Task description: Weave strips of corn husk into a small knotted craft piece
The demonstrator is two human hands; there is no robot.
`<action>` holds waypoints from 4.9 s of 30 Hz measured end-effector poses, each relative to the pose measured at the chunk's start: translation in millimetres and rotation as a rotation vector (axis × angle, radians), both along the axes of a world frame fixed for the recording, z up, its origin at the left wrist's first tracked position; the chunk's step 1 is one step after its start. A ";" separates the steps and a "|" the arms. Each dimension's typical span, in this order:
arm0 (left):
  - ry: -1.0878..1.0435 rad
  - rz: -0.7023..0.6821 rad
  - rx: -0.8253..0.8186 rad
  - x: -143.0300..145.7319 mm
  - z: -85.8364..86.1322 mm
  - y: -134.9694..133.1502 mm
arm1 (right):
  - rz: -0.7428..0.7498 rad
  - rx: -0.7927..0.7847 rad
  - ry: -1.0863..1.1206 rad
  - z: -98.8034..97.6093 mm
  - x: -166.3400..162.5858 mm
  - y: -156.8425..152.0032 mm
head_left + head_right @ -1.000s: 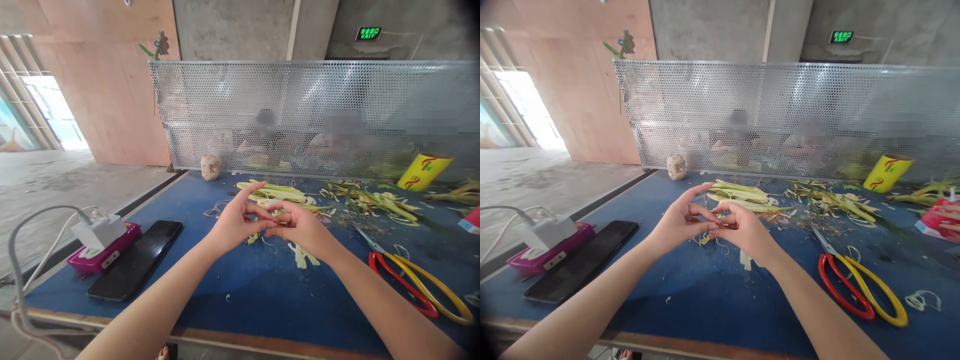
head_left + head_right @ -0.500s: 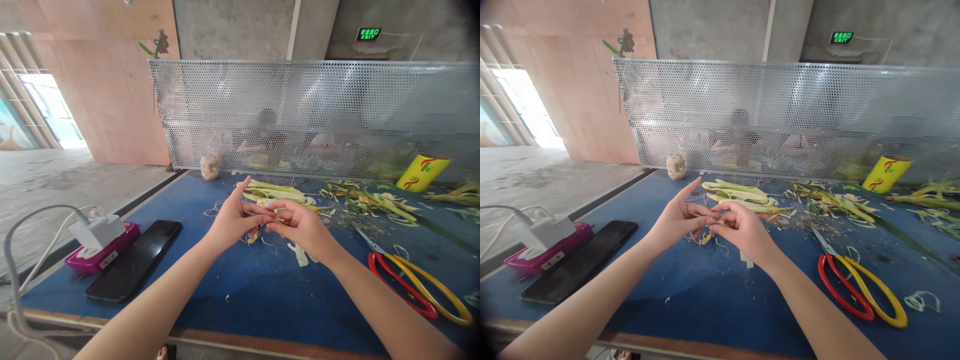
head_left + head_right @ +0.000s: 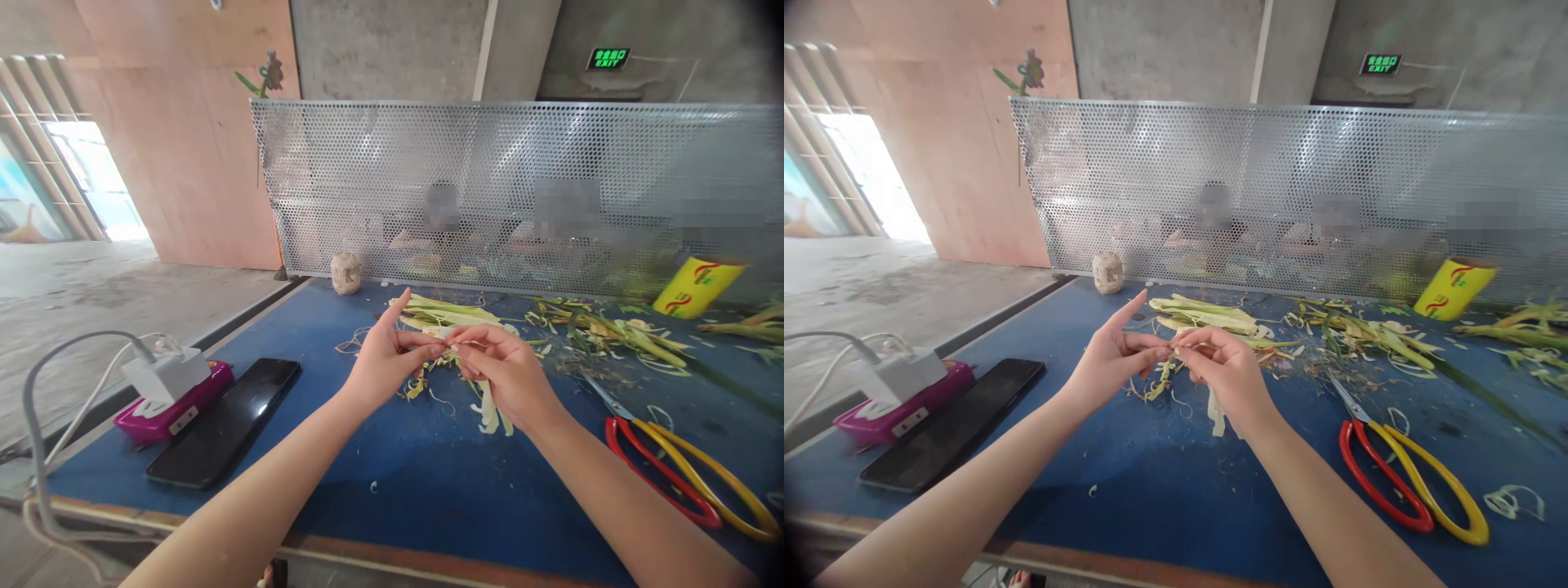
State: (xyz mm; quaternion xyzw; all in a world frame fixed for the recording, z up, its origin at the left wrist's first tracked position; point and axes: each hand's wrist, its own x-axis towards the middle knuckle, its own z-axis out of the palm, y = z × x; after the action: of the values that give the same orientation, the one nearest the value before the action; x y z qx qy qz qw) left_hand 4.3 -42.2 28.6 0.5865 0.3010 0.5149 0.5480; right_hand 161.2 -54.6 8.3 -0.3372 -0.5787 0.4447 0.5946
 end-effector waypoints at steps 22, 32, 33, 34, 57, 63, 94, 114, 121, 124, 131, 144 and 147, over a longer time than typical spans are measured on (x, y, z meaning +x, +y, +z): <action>0.378 0.182 0.461 -2.0 -11.1 -3.2 | -0.076 -0.080 0.001 -1.0 0.3 2.1; 0.384 0.223 0.512 -2.4 -8.4 -6.4 | -0.020 -0.150 0.045 0.6 -0.4 1.5; 0.392 0.233 0.527 -2.3 -8.5 -6.6 | -0.011 -0.155 0.045 0.5 -0.5 1.3; 0.401 0.242 0.552 -2.2 -8.9 -6.8 | -0.008 -0.160 0.045 0.5 -0.6 1.0; 0.123 -0.106 0.257 -9.9 2.1 7.1 | 0.378 -0.180 -0.035 5.2 1.9 -2.7; 0.167 -0.157 0.266 -14.5 1.1 12.1 | 0.286 -0.173 -0.158 3.2 2.7 -1.4; 0.510 0.209 1.311 -14.6 -4.6 6.0 | 0.176 -0.097 -0.168 5.9 1.4 -2.5; 0.646 0.278 1.272 -16.0 -5.2 5.6 | 0.167 0.000 -0.380 7.0 4.7 -3.9; 0.679 0.304 1.248 -13.4 -5.9 4.6 | 0.008 -0.004 -0.430 7.1 5.2 -3.3; 0.701 0.295 1.197 -13.0 -5.4 3.7 | 0.006 -0.036 -0.397 7.6 5.7 -2.7; 0.687 0.279 1.198 -12.5 -6.3 5.6 | 0.108 -0.088 -0.267 6.5 6.2 -1.3; 0.654 0.484 1.330 -11.2 -2.6 0.1 | 0.135 -0.150 -0.053 5.8 6.6 -1.5; 0.699 0.451 1.299 -10.4 -3.5 -1.3 | 0.094 -0.134 -0.053 5.8 6.3 -1.1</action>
State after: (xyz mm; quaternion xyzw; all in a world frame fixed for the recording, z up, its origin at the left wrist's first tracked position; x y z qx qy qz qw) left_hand -6.1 -43.5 25.1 0.8435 0.2064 0.4722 -0.1515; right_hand 167.5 -55.7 14.1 -0.3604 -0.5785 0.5006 0.5338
